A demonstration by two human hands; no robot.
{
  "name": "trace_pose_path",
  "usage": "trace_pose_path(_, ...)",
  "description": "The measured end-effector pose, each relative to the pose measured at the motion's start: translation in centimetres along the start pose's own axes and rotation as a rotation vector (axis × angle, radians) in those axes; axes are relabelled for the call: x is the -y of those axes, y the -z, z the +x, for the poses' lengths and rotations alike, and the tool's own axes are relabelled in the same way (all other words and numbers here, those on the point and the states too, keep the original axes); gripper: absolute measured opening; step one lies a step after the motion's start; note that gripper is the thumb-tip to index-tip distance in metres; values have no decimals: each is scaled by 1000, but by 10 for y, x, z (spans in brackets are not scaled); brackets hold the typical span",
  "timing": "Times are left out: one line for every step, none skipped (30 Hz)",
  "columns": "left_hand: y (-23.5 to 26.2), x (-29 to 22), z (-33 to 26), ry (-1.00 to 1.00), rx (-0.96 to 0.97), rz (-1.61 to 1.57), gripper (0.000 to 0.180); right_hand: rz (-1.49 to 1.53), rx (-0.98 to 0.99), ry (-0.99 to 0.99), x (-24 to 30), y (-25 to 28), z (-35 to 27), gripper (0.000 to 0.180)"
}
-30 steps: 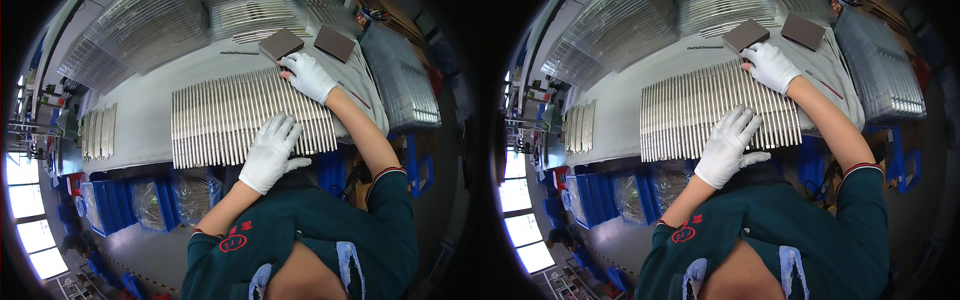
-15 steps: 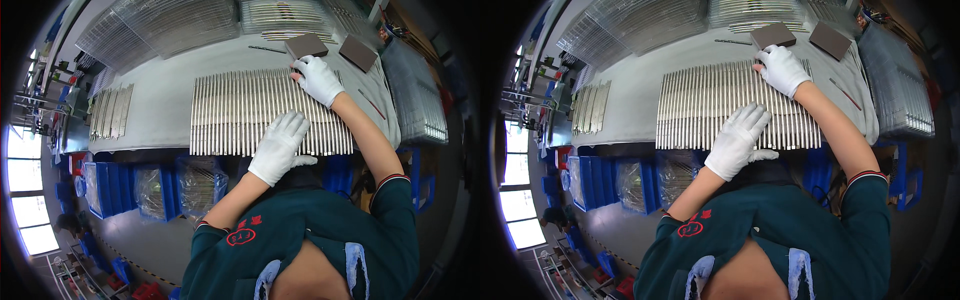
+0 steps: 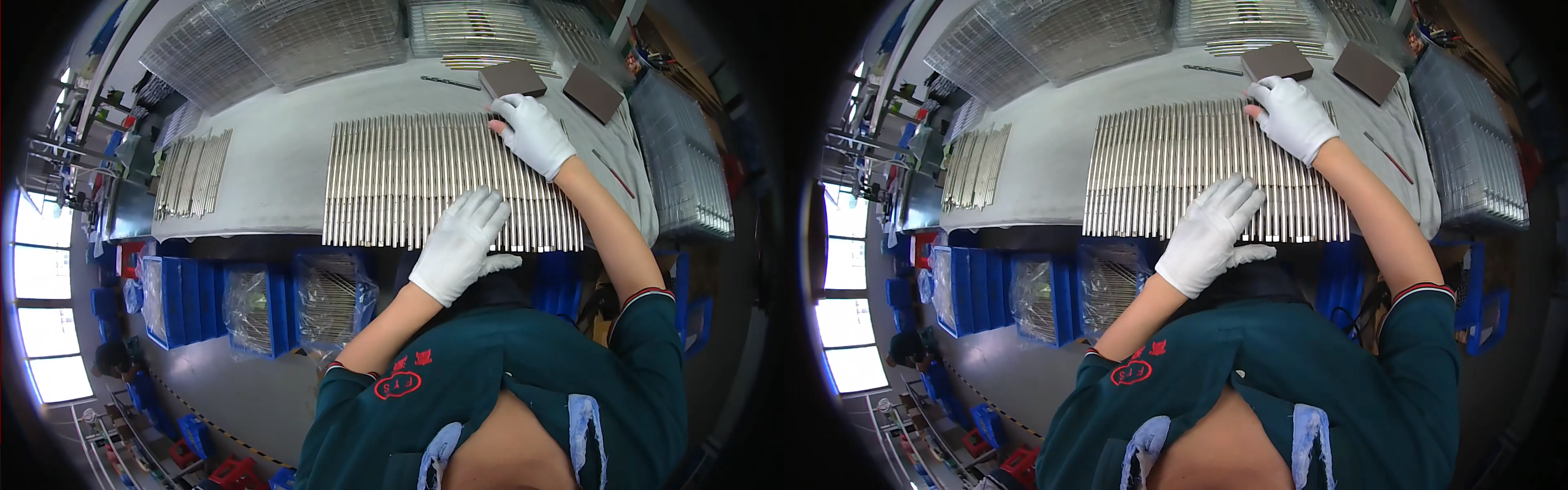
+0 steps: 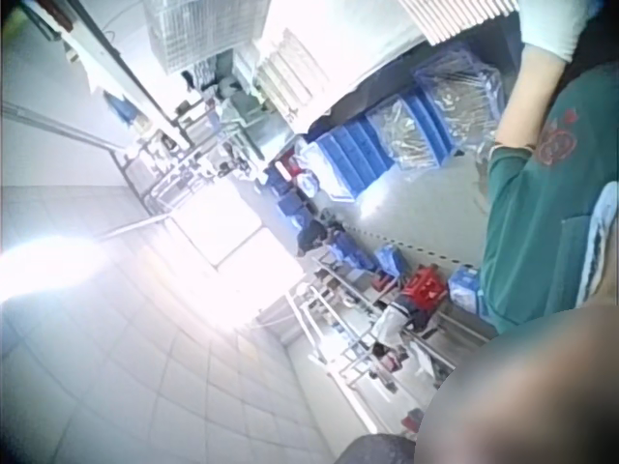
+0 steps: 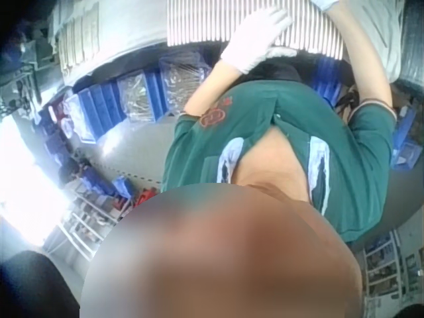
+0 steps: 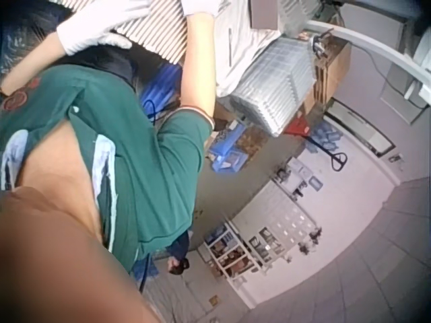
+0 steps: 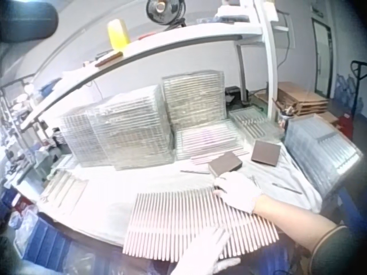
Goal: Aligning and organizing thin metal rods or slats on a workbench using an alignment block in a manufacturing setting.
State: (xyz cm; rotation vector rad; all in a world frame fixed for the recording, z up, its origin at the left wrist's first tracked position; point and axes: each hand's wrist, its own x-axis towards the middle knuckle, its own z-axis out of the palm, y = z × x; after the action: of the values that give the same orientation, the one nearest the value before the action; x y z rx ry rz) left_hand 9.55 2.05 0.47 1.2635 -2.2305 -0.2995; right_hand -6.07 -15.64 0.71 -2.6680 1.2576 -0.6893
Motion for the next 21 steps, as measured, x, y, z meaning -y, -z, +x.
trace_pose_path(4,0,-4,17,0,33,77,-1,0,-2,-1,7,-1,27)
trace_pose_path(8,2,-8,33,1,64,77,5,-116,63,-3,19,-2,28)
trace_pose_path(13,4,-13,54,2,83,76,12,-233,128,-7,31,-3,29)
trace_pose_path(18,6,-19,53,4,79,76,-21,-281,164,-20,42,-3,32)
trace_pose_path(21,9,-24,102,4,117,76,-62,-304,78,-28,53,-8,34)
trace_pose_path(23,12,-29,146,3,152,76,-109,-327,-10,-36,63,-13,36)
trace_pose_path(23,16,-34,149,-16,183,74,-146,-301,-78,-49,70,-20,37)
trace_pose_path(23,17,-37,169,7,168,72,-184,-275,-145,-61,77,-27,39)
trace_pose_path(23,17,-40,162,20,198,70,-160,-196,-232,-62,85,-38,42)
trace_pose_path(23,18,-41,155,33,230,68,-163,-191,-233,-62,85,-46,42)
trace_pose_path(23,18,-40,157,33,224,68,-47,-168,-244,-63,84,-52,42)
trace_pose_path(23,18,-39,162,27,220,70,64,-144,-258,-63,83,-56,42)
trace_pose_path(24,17,-38,167,21,218,73,29,-118,-209,-65,80,-54,43)
trace_pose_path(24,17,-38,169,19,212,73,24,-114,-209,-65,78,-48,43)
trace_pose_path(24,17,-38,176,26,214,74,-1,-81,-205,-61,74,-36,44)
trace_pose_path(24,17,-37,178,32,213,74,-32,-49,-204,-58,71,-24,46)
trace_pose_path(23,18,-37,173,21,206,75,-44,-50,-200,-62,64,-11,50)
trace_pose_path(22,17,-36,167,21,201,75,-50,-51,-205,-69,55,2,50)
trace_pose_path(22,16,-35,160,18,212,71,-140,-101,-143,-79,44,15,51)
trace_pose_path(23,15,-35,158,12,227,67,-227,-149,-76,-87,39,27,52)
trace_pose_path(23,15,-36,161,11,227,67,-226,-148,-73,-91,41,38,52)
